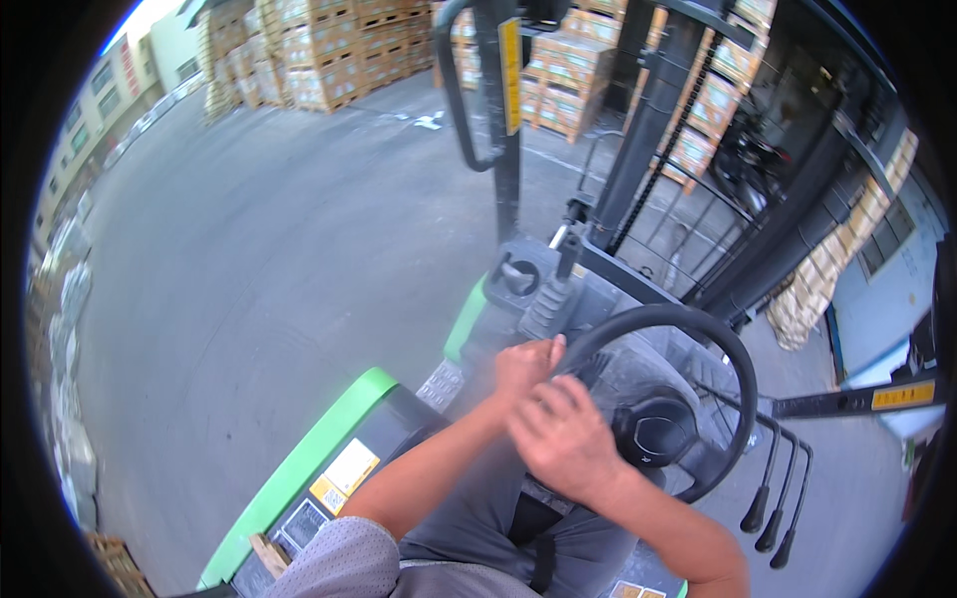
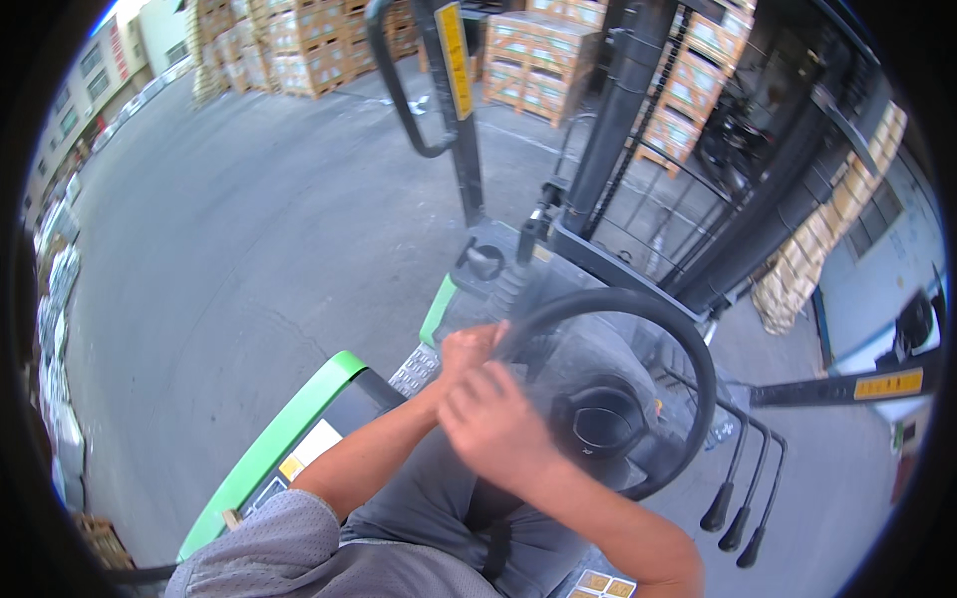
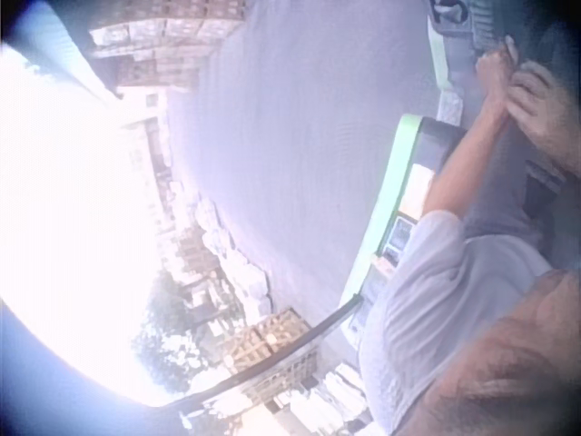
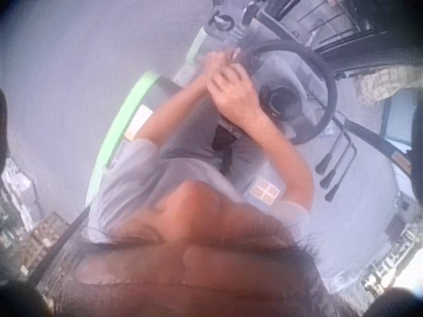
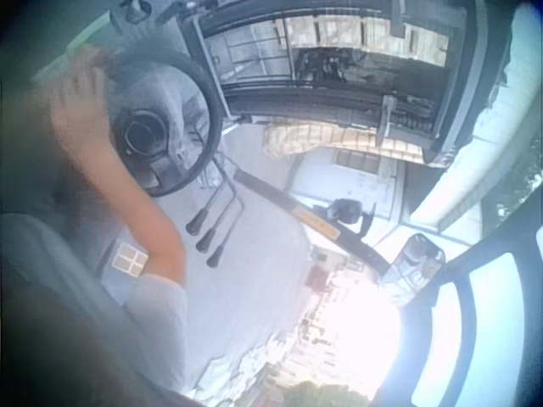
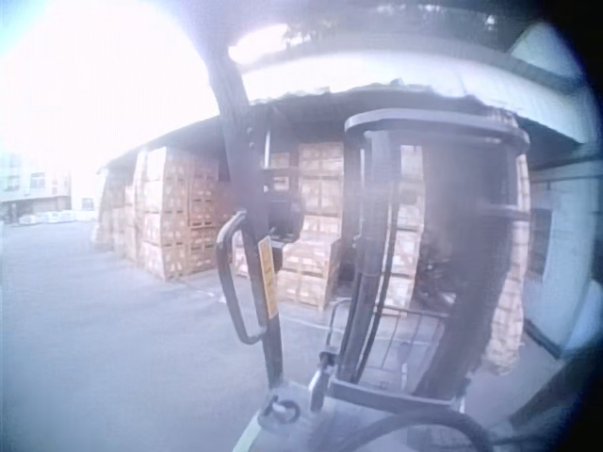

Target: The person operates a forklift in a warehouse yard, steering and maneuvering around stacked pallets. The operator uses the steering wheel and control levers to drive forward and backward, adjusting position among the loads.

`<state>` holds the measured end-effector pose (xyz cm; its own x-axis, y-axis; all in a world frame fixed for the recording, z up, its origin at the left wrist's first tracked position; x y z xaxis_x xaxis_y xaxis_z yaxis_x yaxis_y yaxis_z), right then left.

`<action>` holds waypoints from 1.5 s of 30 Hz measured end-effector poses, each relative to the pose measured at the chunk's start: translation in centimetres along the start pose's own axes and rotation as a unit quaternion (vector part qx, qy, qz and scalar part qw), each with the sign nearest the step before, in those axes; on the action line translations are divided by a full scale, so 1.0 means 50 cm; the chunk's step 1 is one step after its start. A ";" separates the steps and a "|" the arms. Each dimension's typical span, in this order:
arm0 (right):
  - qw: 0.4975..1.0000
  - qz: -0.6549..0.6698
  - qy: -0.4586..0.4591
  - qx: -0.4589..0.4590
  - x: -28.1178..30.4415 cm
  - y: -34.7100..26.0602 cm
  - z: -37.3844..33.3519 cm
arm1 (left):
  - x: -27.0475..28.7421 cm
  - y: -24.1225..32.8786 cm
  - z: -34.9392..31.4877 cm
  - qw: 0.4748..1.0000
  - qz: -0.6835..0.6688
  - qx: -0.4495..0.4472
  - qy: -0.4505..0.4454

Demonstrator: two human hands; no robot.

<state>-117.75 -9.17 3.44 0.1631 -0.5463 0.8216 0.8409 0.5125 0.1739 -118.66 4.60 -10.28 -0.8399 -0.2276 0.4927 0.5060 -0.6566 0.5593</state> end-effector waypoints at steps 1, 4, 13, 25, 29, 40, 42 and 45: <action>0.999 -0.018 0.031 0.008 0.006 0.021 0.016 | 0.005 0.005 0.001 0.999 -0.031 -0.004 0.011; 0.992 -0.100 0.043 -0.067 0.034 0.132 0.059 | 0.019 0.006 0.014 0.997 -0.077 -0.004 0.028; 0.865 -0.261 0.175 -0.390 0.232 0.220 -0.220 | 0.036 0.028 0.025 0.998 -0.055 0.038 -0.003; 0.983 0.078 0.025 -0.164 -0.012 -0.064 -0.103 | 0.018 0.025 0.027 0.995 -0.076 0.061 -0.020; 0.966 -0.005 0.100 -0.239 0.008 0.190 0.016 | 0.018 0.022 0.032 0.995 -0.085 0.052 -0.011; 0.811 -0.244 0.212 -0.488 0.160 0.077 -0.373 | -0.007 0.013 0.039 0.994 -0.075 0.078 0.015; 0.850 -0.284 0.126 -0.424 0.114 -0.024 -0.351 | -0.004 0.011 0.043 0.993 -0.081 0.079 0.026; 0.932 -0.108 -0.001 -0.345 0.026 -0.059 -0.241 | -0.003 0.005 0.052 0.992 -0.093 0.085 0.018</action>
<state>-113.82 -19.36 -2.54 -0.0491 -0.5862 0.8087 0.9858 -0.1585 -0.0550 -117.87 6.36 -8.47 -0.9267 -0.1415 0.3482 0.3649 -0.5602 0.7436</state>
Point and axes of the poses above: each hand's wrist, its own z-axis towards the middle knuckle, its own x-axis out of the back of the hand, y = z × x, the point moved 4 cm from there along z, towards the middle knuckle, and after that the axes turned 4 degrees about y, right-handed, at the moved point
